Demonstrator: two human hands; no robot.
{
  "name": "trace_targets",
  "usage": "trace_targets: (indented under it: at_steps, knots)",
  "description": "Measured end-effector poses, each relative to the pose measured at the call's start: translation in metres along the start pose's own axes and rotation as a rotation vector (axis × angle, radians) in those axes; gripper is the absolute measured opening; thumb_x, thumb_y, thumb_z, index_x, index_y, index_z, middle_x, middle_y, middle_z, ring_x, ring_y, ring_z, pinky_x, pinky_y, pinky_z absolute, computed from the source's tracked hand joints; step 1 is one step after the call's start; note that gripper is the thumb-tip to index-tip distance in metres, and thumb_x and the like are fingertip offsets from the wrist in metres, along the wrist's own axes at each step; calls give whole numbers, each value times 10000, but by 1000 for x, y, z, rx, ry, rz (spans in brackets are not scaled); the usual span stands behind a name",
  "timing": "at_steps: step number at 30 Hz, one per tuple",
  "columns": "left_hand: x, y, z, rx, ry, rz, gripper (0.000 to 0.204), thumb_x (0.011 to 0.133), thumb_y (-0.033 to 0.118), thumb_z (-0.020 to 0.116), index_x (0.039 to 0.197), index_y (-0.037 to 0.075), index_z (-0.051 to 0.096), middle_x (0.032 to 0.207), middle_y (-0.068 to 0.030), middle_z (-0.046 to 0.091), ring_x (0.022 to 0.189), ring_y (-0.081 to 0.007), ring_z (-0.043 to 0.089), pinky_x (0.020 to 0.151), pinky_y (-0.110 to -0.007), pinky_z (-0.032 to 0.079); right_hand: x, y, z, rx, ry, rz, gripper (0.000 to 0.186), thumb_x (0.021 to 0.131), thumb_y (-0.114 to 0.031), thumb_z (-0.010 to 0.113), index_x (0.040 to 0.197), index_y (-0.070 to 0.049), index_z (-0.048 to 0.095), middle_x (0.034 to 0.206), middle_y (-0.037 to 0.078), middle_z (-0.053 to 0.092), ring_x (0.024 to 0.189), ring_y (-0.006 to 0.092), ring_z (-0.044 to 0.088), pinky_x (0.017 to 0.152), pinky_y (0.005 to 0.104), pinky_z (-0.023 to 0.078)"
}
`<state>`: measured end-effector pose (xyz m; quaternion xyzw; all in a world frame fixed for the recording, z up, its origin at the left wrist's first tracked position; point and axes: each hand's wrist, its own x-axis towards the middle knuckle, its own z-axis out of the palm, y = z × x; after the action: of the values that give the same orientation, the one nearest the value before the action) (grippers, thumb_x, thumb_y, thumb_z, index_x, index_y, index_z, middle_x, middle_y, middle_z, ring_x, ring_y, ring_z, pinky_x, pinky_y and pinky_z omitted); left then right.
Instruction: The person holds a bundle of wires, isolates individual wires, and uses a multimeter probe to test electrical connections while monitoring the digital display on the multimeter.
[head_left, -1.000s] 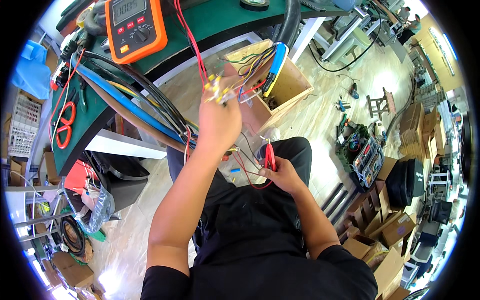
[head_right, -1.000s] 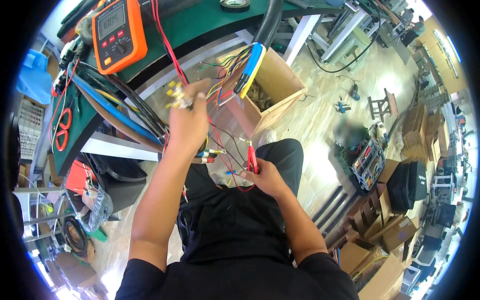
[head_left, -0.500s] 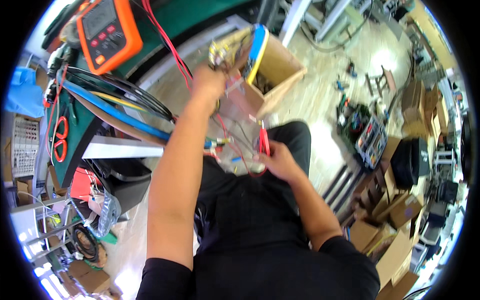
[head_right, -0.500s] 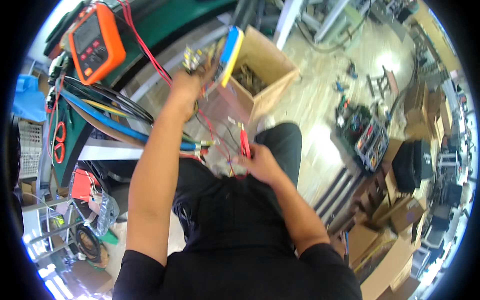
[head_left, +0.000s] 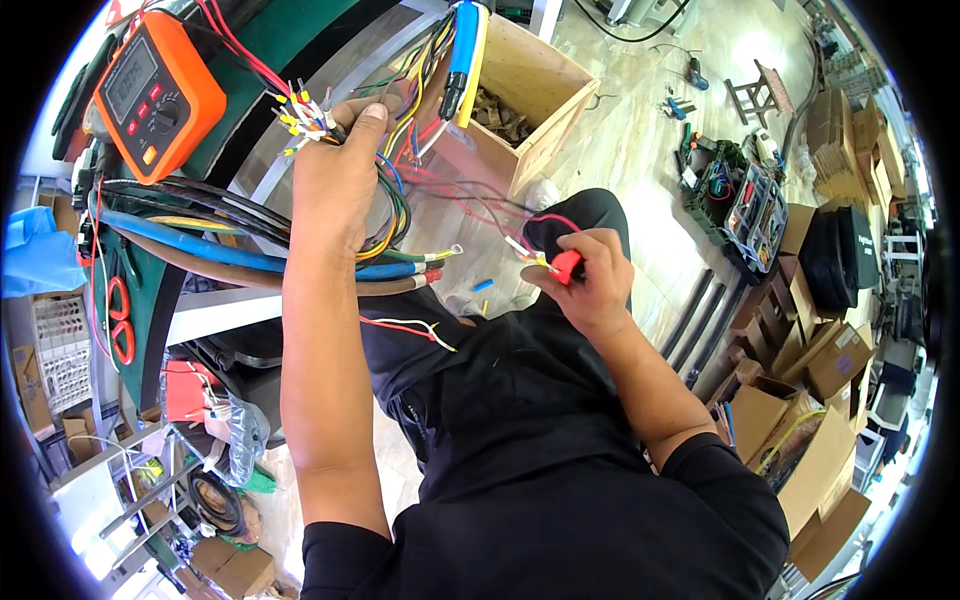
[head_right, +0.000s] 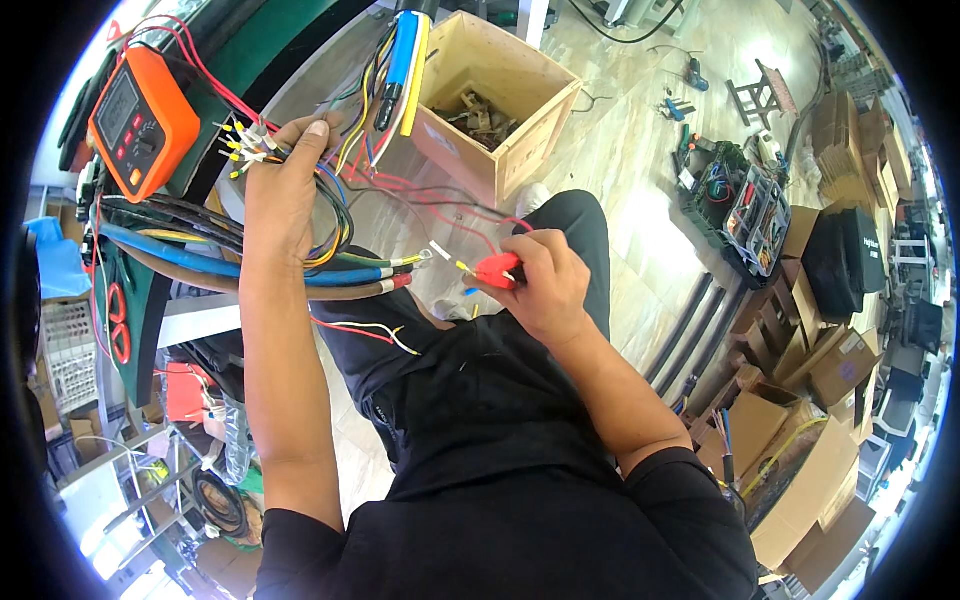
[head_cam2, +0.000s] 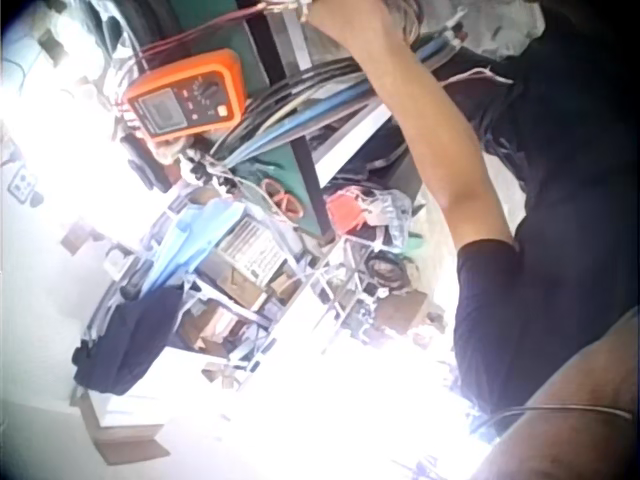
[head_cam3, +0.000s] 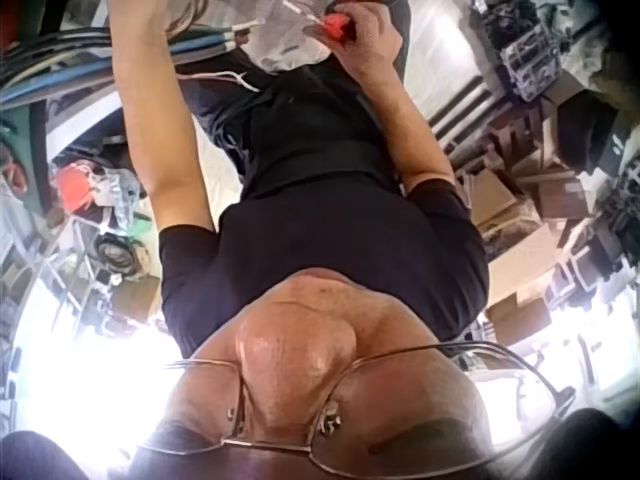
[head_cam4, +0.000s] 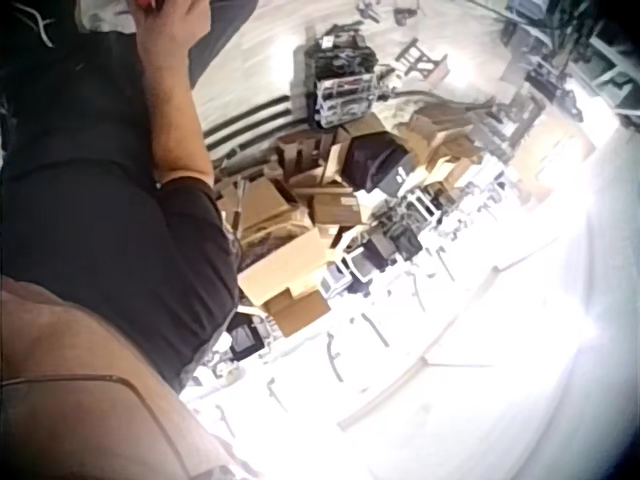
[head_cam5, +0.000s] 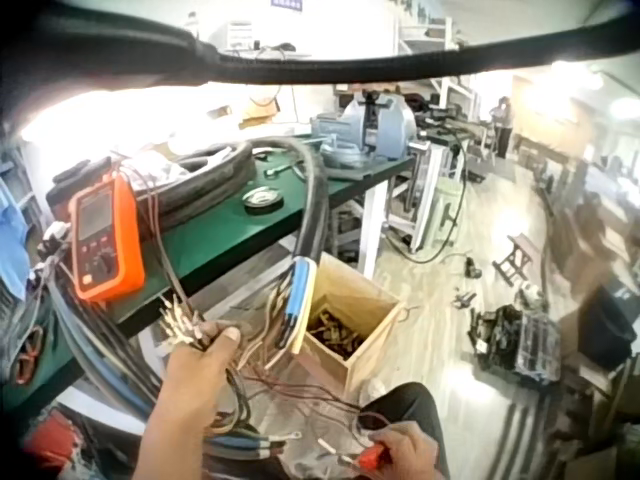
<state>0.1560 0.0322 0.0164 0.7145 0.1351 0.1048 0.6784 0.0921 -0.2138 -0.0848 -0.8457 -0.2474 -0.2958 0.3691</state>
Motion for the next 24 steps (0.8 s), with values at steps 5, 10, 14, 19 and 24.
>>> trace_targets:
  at_steps: [5,10,14,19,24]
  knots:
    - [-1,-1,-5,1,-79,-12,237,922,134,581,1046,-52,659,916,-99,683,869,-143,585,879,-284,429,5,-3,-3,-7,125,-89,513,593,-313,893,933,-61,603,823,80,592,633,224,592,519,311,477]
    - [-6,7,-10,-40,-208,-66,258,908,127,581,1067,-63,652,900,-121,695,873,-155,593,869,-301,434,7,-5,-1,105,53,28,507,604,-284,893,948,-50,603,827,91,599,628,229,594,531,312,485]
    - [-9,17,-13,-245,-290,-200,288,894,119,598,1110,-69,630,938,-152,700,906,-182,614,832,-303,450,0,-7,0,196,-82,247,477,636,-243,876,975,-43,606,825,93,595,635,240,602,552,316,492]
    - [-6,3,-15,-374,-349,-234,323,878,136,642,1125,-68,604,962,-159,695,852,-163,613,727,-275,468,-7,-9,1,212,-157,309,445,670,-237,853,984,-39,608,813,93,583,649,250,608,568,329,490]
    - [-10,-1,-11,-315,-346,-226,301,863,152,676,1102,-20,615,983,-151,689,855,-169,639,701,-233,429,-10,-5,1,202,-181,335,441,678,-243,849,988,-43,607,815,90,581,658,269,604,573,338,490]
